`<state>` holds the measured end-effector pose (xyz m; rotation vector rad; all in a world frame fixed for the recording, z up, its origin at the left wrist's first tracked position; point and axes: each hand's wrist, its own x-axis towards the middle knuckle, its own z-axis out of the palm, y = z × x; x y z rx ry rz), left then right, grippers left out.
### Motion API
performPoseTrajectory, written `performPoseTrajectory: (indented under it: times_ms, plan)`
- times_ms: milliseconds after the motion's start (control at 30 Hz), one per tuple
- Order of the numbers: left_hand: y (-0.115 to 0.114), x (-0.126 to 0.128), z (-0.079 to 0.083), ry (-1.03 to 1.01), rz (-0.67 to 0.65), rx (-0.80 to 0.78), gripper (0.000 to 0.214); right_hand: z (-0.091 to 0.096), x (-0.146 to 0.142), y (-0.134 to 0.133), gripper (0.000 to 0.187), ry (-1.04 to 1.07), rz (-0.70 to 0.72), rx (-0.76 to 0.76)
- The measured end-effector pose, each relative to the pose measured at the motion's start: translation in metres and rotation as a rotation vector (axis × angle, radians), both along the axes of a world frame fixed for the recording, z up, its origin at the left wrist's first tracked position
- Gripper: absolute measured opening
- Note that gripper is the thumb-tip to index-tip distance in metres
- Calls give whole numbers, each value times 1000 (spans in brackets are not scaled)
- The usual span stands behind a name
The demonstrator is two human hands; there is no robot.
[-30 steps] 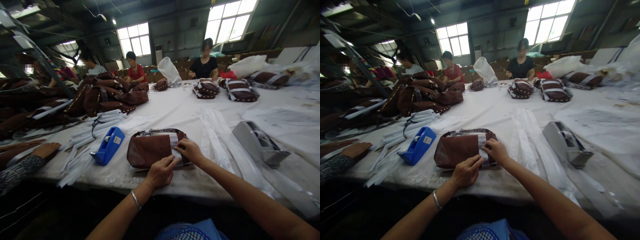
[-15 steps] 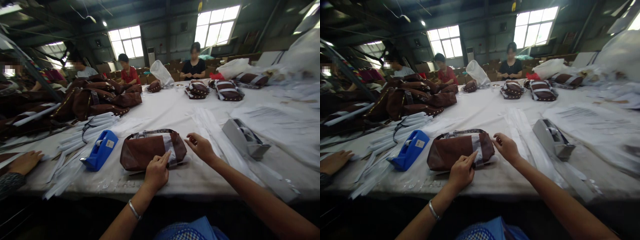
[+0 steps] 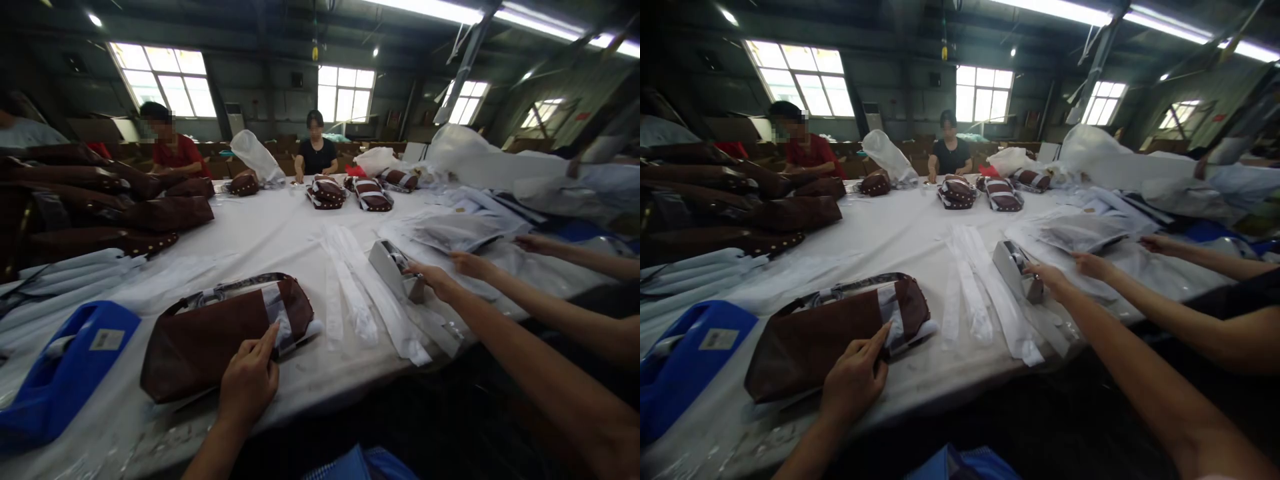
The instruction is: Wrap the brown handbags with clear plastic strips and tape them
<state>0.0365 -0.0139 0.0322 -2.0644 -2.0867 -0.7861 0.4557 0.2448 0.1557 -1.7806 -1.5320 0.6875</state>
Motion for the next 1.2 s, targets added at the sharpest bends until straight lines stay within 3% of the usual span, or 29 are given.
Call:
performPoseTrajectory:
  times_ms: [100, 200, 300, 400, 567, 667, 767, 833, 900, 1000, 1100, 1200]
  plan:
    - [0, 0, 0, 7, 7, 7, 72, 0, -3, 2, 29, 143, 13, 2]
    - [0, 0, 1, 0, 6, 16, 72, 5, 1, -3, 27, 260, 0, 125]
    - [0, 0, 1, 0, -6, 23, 73, 10, 10, -23, 27, 349, -18, 257]
    - [0, -1, 0, 7, -5, 32, 72, 8, 20, -51, 30, 422, -11, 297]
    - [0, 0, 0, 12, -4, 30, 71, -20, 30, -84, 35, 497, -2, 99]
    - [0, -1, 0, 19, -11, 31, 70, -39, 31, -84, 32, 415, -43, 89]
    - [0, -1, 0, 26, -5, 35, 70, -46, 32, -76, 25, 329, -75, 103]
    - [0, -1, 0, 25, -3, 34, 69, -41, 38, -73, 19, 202, -57, 129]
    - [0, -1, 0, 24, -5, 32, 70, -29, 51, -74, 12, -131, 54, 253]
    - [0, -1, 0, 22, -12, 26, 71, -1, 70, -83, 18, -615, 282, 459]
    - [0, -2, 0, 15, -27, 32, 70, 32, 68, -95, 28, -766, 512, 522]
    - [1, -2, -2, -5, -30, 38, 72, 57, 32, -102, 30, -786, 767, 487]
